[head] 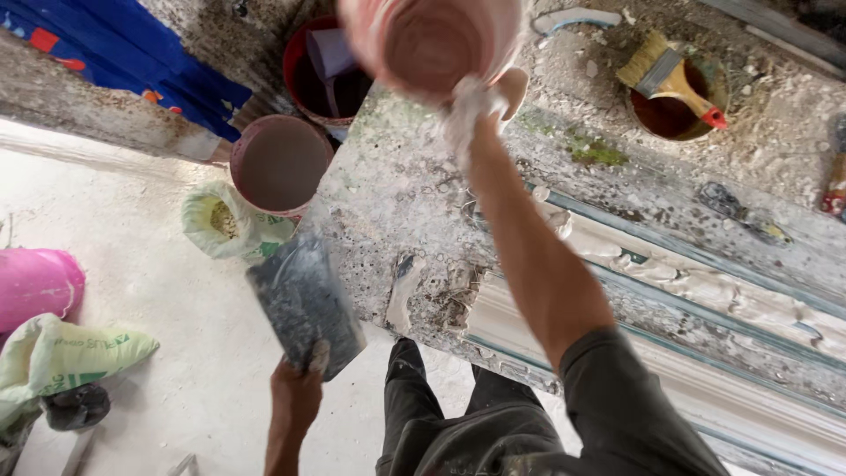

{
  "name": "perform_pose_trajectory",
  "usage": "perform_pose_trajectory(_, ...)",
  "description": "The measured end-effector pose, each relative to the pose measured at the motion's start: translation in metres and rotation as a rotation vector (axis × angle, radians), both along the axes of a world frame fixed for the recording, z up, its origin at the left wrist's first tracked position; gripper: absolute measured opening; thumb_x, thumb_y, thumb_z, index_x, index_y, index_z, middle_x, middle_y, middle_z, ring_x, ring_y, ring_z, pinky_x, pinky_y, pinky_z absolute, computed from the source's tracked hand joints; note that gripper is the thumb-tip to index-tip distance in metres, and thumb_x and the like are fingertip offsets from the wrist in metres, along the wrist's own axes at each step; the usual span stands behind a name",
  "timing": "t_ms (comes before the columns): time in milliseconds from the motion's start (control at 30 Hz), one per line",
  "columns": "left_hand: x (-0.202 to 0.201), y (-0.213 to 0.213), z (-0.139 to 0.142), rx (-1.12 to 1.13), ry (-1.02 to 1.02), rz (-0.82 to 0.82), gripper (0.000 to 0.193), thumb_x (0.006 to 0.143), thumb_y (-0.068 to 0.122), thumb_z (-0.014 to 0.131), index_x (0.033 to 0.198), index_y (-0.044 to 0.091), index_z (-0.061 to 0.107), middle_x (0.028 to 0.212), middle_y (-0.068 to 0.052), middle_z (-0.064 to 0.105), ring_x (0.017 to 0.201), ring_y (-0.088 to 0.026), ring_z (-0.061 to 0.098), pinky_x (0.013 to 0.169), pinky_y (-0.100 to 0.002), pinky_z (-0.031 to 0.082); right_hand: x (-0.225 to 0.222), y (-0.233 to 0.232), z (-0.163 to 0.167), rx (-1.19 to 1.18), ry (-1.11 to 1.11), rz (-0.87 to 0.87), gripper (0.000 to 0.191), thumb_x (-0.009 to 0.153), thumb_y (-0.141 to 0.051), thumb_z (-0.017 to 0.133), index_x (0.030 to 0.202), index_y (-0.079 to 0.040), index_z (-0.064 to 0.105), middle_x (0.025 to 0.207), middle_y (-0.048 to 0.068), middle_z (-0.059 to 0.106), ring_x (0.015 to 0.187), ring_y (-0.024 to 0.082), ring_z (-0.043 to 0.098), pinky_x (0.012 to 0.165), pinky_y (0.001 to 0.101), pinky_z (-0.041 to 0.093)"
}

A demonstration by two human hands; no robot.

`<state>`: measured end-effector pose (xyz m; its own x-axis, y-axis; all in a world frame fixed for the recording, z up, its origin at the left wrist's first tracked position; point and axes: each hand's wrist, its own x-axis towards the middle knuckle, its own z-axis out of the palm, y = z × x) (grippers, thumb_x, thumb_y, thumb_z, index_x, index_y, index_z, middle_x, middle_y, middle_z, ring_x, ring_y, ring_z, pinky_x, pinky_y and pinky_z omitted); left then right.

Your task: The person wipes plaster cornice moldings laid on a workbench using a flat sponge pad, rubbing along the grooved profiles. They periodically dip the sponge into a bucket of water, scrub it, wring out a blue cloth, and resume wiping the moldings.

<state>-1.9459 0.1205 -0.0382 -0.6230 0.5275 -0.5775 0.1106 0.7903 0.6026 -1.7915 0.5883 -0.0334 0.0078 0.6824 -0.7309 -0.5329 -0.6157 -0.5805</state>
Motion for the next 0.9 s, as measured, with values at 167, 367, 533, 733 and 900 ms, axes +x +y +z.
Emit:
perform_pose_trajectory(167,0.032,0.055,0.005,0.029,0.031,-0.213,0.032,0.095,0.029,0.063,0.104,-0.001,0.069,0.069,-0.02,0.069,0.061,-0.027,0.065,0.057,-0.04,0.05,0.028,0.059,0.031,-0.017,0.15,0.006,0.05,0.101,-0.025,0.057,0.141,-0.001,0.037,0.128,0.027,0.056,0.108,0.033,0.067,0.078,0.035,0.064)
perform_pose_trajectory(367,0.112,0.148,0.022,0.151,-0.04,-0.569,0.032,0.099,0.006,0.045,0.125,-0.007,0.058,0.1,-0.026,0.072,0.073,-0.03,0.071,0.065,-0.045,0.058,0.109,0.018,0.058,0.107,-0.099,0.285,0.045,0.102,-0.02,0.055,0.138,0.001,0.039,0.127,0.026,0.057,0.108,0.031,0.068,0.078,0.0319,0.065)
perform_pose_trajectory(533,0.216,0.231,0.015,0.002,-0.109,-0.677,0.058,0.098,0.007,0.041,0.154,-0.009,0.031,0.122,-0.028,0.067,0.09,-0.032,0.075,0.075,-0.043,0.062,0.201,-0.057,0.014,0.722,-1.066,1.214,0.022,0.107,-0.014,0.053,0.114,0.004,0.064,0.111,0.022,0.067,0.098,0.03,0.063,0.082,0.0399,0.059)
perform_pose_trajectory(733,0.272,0.302,-0.03,-0.014,0.236,-0.894,0.074,0.101,0.024,0.051,0.153,-0.014,0.014,0.156,-0.04,0.02,0.143,-0.056,0.03,0.118,-0.06,0.028,0.221,-0.085,-0.071,1.37,-1.194,1.336,0.034,0.082,-0.017,0.07,0.116,-0.013,0.071,0.113,0.011,0.072,0.107,0.03,0.064,0.092,0.0481,0.056)
perform_pose_trajectory(900,0.277,0.317,-0.055,-0.087,0.035,-0.755,0.081,0.097,0.033,0.054,0.157,0.0,0.011,0.161,-0.032,0.016,0.142,-0.054,0.032,0.116,-0.058,0.033,0.21,-0.085,-0.092,1.22,-1.162,1.279,0.033,0.095,-0.024,0.068,0.123,-0.008,0.067,0.12,0.018,0.069,0.109,0.037,0.065,0.092,0.0504,0.055)
